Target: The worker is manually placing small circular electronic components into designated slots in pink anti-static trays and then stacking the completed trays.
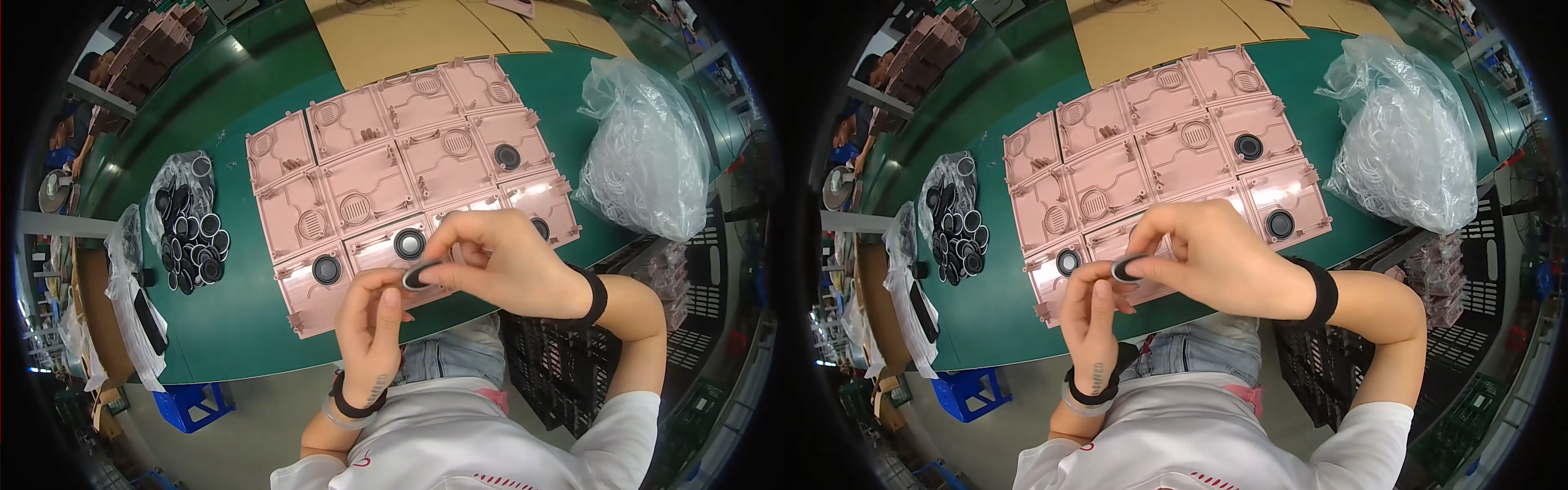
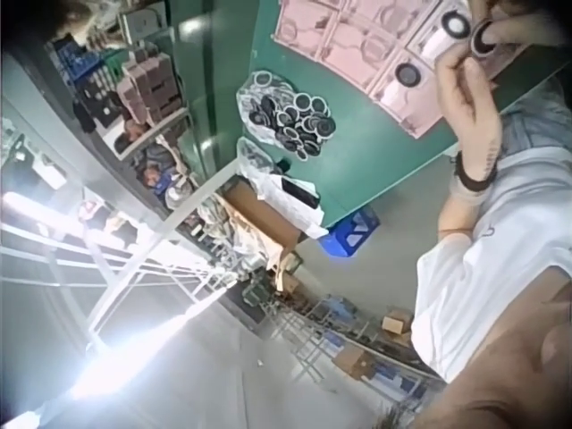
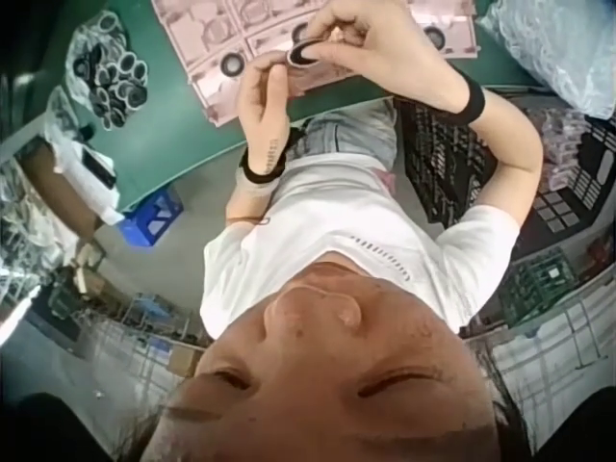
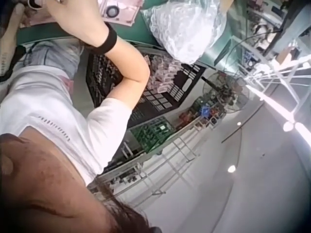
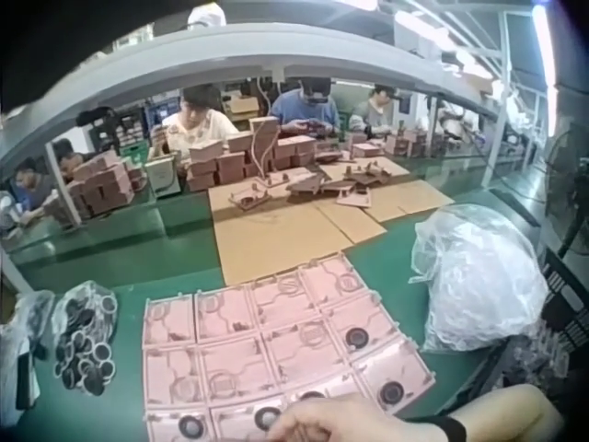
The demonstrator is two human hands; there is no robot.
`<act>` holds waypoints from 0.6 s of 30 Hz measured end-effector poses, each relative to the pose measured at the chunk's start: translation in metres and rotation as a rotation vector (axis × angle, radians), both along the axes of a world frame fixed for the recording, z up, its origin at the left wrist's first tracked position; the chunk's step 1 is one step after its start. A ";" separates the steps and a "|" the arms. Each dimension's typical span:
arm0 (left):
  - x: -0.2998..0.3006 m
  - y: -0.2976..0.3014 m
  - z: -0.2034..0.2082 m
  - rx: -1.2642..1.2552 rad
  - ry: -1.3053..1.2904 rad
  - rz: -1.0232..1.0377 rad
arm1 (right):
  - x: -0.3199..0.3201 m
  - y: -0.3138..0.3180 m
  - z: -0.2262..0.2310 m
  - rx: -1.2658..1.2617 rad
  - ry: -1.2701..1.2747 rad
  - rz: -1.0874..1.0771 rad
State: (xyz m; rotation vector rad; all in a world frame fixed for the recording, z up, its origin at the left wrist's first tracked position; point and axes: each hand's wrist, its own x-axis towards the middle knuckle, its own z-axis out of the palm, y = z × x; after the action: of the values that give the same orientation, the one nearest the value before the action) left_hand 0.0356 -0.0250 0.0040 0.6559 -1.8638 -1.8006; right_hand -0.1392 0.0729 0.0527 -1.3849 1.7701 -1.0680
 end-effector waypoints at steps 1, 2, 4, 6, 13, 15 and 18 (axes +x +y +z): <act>-0.002 0.001 0.006 0.193 0.024 0.002 | 0.000 -0.001 -0.002 0.041 -0.229 -0.069; -0.003 0.001 0.009 0.387 0.048 0.005 | 0.001 -0.002 -0.004 0.082 -0.459 -0.138; -0.009 0.005 0.009 0.387 0.068 0.007 | 0.002 -0.004 -0.005 0.127 -0.692 -0.207; -0.014 0.008 0.009 0.386 0.113 0.004 | 0.004 -0.006 -0.003 0.107 -0.822 -0.220; -0.013 0.003 -0.002 0.333 0.049 0.030 | -0.001 -0.001 0.004 0.060 -0.093 -0.197; -0.014 0.004 -0.003 0.315 0.036 0.037 | -0.001 -0.001 -0.001 -0.188 0.146 -0.103; -0.013 0.007 -0.003 0.330 0.056 0.037 | 0.001 0.000 -0.007 -0.136 0.096 -0.106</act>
State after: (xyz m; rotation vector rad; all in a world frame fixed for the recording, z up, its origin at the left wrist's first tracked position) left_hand 0.0226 -0.0180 0.0007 0.7399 -1.5215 -2.1006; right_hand -0.1385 0.0729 0.0456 -1.4589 1.8886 -1.2162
